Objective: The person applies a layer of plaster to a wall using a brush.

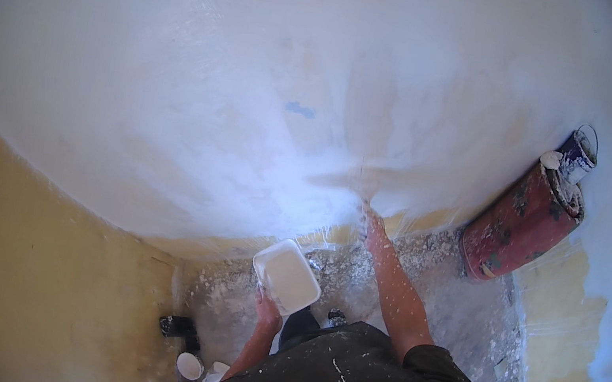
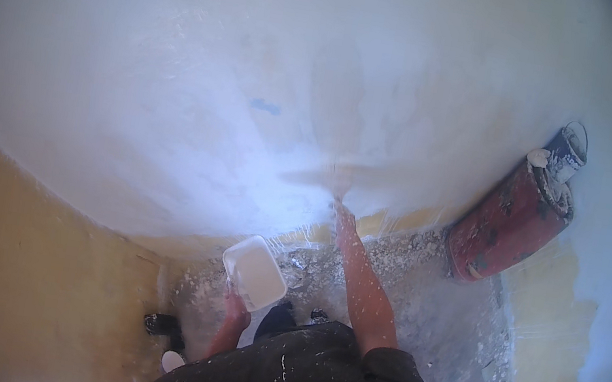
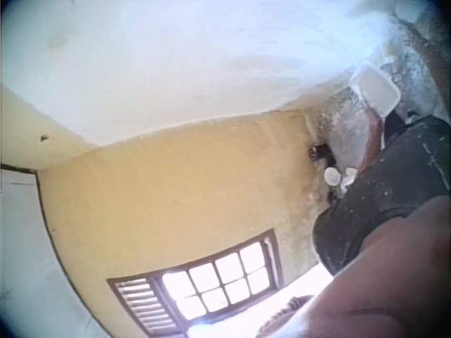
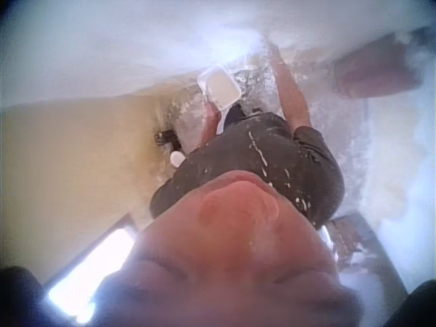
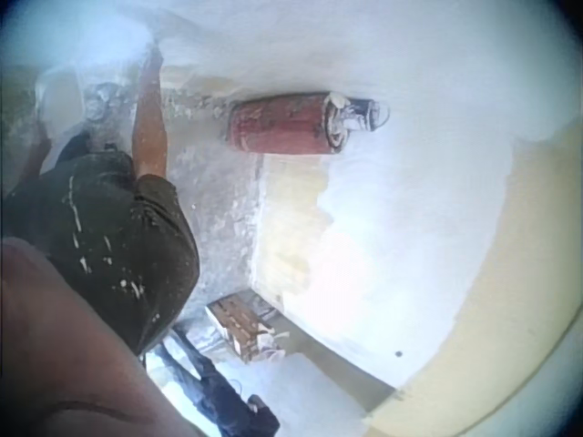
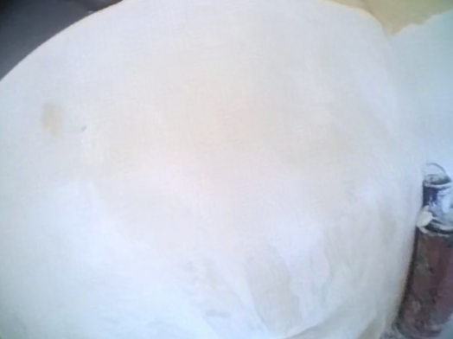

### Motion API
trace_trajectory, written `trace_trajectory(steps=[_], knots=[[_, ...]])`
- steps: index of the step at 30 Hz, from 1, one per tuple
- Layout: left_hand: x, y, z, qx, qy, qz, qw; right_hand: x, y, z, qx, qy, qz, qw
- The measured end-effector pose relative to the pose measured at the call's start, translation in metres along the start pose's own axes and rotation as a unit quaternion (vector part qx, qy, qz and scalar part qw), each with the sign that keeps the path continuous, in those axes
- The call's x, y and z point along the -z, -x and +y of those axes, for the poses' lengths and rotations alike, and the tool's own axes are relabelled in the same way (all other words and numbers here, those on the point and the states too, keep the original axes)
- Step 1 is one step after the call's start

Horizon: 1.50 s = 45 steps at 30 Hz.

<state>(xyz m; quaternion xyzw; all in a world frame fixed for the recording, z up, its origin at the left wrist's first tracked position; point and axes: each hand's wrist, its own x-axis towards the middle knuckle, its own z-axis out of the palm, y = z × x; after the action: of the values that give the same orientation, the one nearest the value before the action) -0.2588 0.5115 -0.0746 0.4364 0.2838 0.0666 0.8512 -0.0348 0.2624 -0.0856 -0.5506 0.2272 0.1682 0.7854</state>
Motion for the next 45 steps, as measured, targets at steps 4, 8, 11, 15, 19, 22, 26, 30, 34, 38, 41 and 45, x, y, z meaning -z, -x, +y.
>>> trace_trajectory(steps=[4, 8, 11, 15, 19, 22, 26, 30, 34, 38, 41, 45], knots=[[0.0, 0.003, 0.001, -0.035, -0.006, -0.021, 0.999, 0.007, -0.016, -0.004, 0.134, 0.303, -0.11, 0.937], [0.003, -0.001, -0.001, -0.057, -0.019, -0.052, 0.997, -0.044, 0.021, -0.109, 0.311, 0.253, -0.109, 0.91], [0.007, -0.004, -0.005, -0.048, -0.008, -0.024, 0.999, -0.087, 0.103, -0.203, 0.437, 0.154, -0.137, 0.875], [0.009, -0.007, -0.008, -0.032, -0.004, -0.042, 0.999, -0.116, 0.207, -0.29, 0.326, -0.004, -0.184, 0.927], [0.005, -0.003, -0.009, -0.23, -0.195, -0.087, 0.949, -0.115, 0.194, -0.303, 0.339, 0.007, -0.162, 0.927], [-0.002, -0.003, -0.008, -0.139, -0.106, -0.041, 0.984, -0.09, 0.12, -0.245, 0.413, 0.027, -0.121, 0.902], [-0.008, 0.001, -0.006, -0.011, -0.039, 0.034, 0.999, -0.031, 0.054, -0.11, 0.295, 0.039, -0.094, 0.95], [-0.017, 0.011, -0.002, -0.02, -0.035, -0.024, 0.999, 0.006, 0.044, -0.036, -0.037, -0.048, 0.023, 0.998], [-0.022, 0.02, 0.003, -0.032, -0.041, -0.04, 0.998, -0.002, 0.055, -0.084, 0.15, 0.108, -0.063, 0.981], [-0.023, 0.019, 0.002, -0.016, 0.009, -0.056, 0.998, -0.036, 0.112, -0.191, 0.392, 0.122, -0.117, 0.905], [-0.023, 0.016, -0.001, -0.024, -0.01, -0.086, 0.996, -0.063, 0.181, -0.265, 0.43, -0.001, -0.172, 0.886], [-0.027, 0.015, -0.004, -0.013, -0.018, -0.081, 0.996, -0.079, 0.228, -0.323, 0.376, -0.08, -0.186, 0.904]])
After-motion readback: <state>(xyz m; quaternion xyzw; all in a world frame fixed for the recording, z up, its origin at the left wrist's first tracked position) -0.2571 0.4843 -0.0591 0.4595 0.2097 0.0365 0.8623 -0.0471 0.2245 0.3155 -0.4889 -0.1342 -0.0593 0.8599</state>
